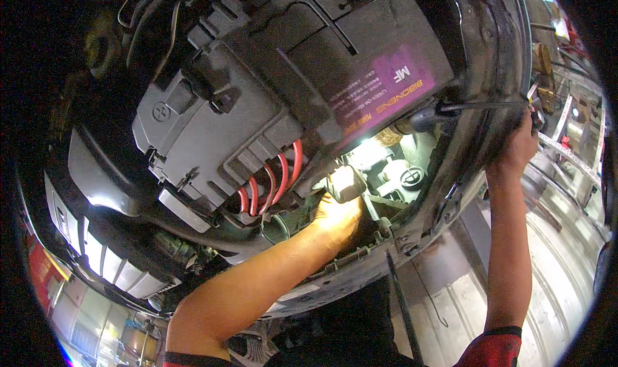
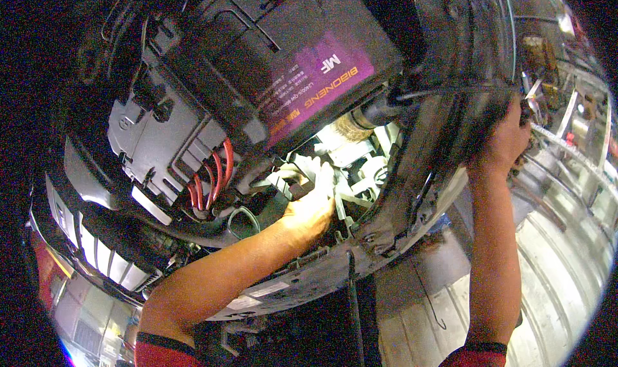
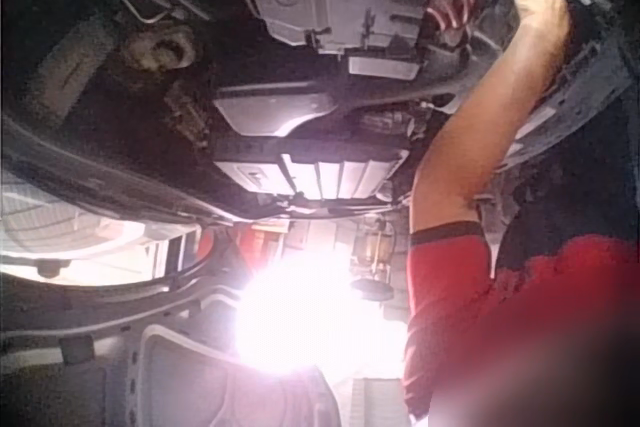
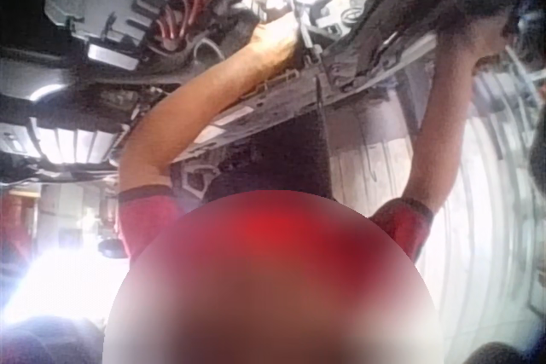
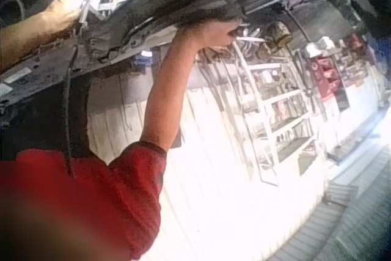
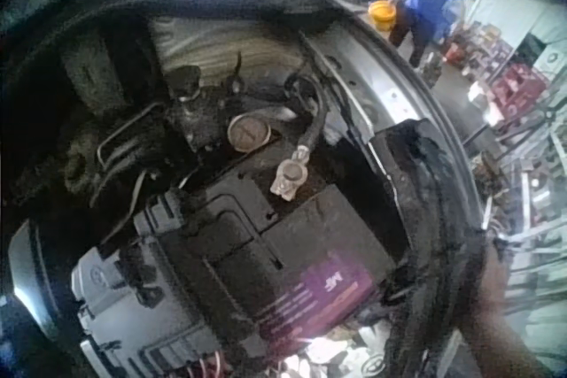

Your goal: The person works under the hood of a car, using a flashlight to illuminate the engine bay and a screwdriver to adjust components near the battery and wiring. The person repeatedly reaches into the engine compartment, manipulates parts, and repositions the flashlight to improve visibility.

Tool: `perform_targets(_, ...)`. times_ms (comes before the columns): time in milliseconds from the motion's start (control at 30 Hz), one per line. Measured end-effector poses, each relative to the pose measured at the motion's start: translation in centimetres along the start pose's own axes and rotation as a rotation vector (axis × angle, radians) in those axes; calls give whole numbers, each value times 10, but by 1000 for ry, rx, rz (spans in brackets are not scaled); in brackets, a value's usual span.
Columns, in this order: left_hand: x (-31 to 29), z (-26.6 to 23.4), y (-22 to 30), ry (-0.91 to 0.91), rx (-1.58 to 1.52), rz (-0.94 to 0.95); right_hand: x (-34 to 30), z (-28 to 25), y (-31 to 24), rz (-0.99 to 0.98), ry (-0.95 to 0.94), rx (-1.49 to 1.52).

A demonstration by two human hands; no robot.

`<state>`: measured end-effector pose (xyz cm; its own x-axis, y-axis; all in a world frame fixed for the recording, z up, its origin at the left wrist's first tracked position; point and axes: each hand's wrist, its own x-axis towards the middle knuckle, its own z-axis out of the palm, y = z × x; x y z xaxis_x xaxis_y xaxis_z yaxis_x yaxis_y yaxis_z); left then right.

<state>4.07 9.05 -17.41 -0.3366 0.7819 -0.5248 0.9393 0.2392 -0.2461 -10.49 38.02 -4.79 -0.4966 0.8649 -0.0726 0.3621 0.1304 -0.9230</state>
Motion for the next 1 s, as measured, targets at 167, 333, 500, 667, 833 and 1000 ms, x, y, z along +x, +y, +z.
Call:
perform_targets(167, -8, -8, -15, 55, -12, 27, 1, 0, 3, 5, 22, 11)
perform_targets(333, -4, -2, -11, -57, 678, 5, 6, -3, 5, -7, 57, -116)
perform_targets(500, -4, 2, -13, 9, -56, 189, 4, -1, 6, -5, 94, -50)
perform_targets(667, -7, -4, -16, 54, 200, 54, 2, 0, 4, -4, 77, -74)
perform_targets(833, -13, -7, -21, 87, -283, 69, 1, 0, 3, -13, 119, -142)
perform_targets(1000, -7, -3, -19, 20, 28, 169, 5, -2, 5, -58, 137, -261)
